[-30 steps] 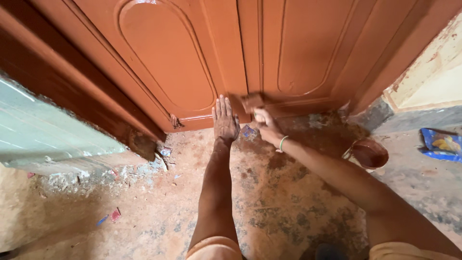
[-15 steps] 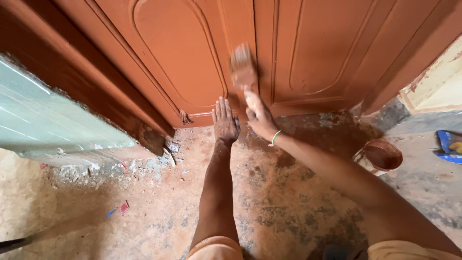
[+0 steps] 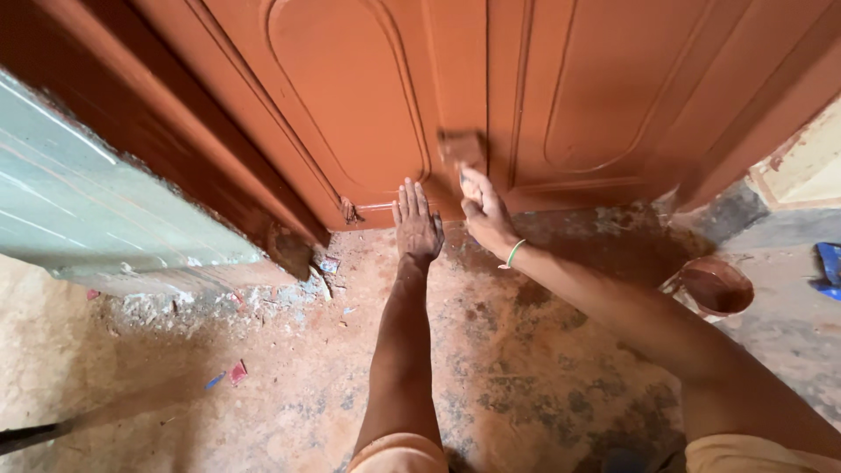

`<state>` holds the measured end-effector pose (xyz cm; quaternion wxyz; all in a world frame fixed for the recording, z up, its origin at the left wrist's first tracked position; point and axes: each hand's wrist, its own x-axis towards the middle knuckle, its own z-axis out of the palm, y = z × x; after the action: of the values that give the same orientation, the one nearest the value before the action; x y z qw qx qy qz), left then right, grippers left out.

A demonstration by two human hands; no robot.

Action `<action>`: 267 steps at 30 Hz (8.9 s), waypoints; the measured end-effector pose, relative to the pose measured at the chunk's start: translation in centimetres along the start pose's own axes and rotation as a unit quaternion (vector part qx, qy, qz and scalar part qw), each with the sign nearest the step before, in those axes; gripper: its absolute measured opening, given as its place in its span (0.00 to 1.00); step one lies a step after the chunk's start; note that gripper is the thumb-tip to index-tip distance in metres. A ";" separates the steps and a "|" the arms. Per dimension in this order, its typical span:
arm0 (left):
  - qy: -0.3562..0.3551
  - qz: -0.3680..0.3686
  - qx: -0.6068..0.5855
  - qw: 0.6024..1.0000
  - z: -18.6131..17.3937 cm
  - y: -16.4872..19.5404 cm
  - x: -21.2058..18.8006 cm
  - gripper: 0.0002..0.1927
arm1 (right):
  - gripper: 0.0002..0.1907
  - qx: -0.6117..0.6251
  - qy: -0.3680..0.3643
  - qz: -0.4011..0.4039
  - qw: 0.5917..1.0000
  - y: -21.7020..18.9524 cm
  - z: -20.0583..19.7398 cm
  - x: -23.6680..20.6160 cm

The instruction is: The person paints a reddish-brown door with a paintbrush, steadying the door with the other hand. They then carry the paint cup and brush to a second unpainted door and begin brushing paint onto its panels and edges.

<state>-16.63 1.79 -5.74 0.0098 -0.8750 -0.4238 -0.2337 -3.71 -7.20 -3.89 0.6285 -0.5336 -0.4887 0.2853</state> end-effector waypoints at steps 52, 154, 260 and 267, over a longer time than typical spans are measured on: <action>0.026 0.055 -0.028 0.998 2.8 6.2 3.2 0.38 | 0.34 -0.099 0.073 0.153 0.981 1.2 -10.0 -2.1; 0.009 0.074 0.002 0.997 1.8 6.0 2.6 0.39 | 0.29 -0.171 0.077 -0.028 0.982 1.9 -11.3 -1.3; 0.008 -0.009 -0.085 0.996 5.1 0.7 -0.5 0.42 | 0.33 -0.233 -0.022 0.087 0.968 6.6 -2.6 -6.3; 0.033 -0.002 -0.074 0.997 4.6 0.9 -0.1 0.40 | 0.27 -0.061 0.219 0.113 0.967 6.3 -3.8 -5.8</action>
<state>-14.13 2.10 -9.77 -0.0412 -0.8641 -0.4067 -0.2936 -1.29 -12.12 -11.53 0.6502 -0.6721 -0.2921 0.2003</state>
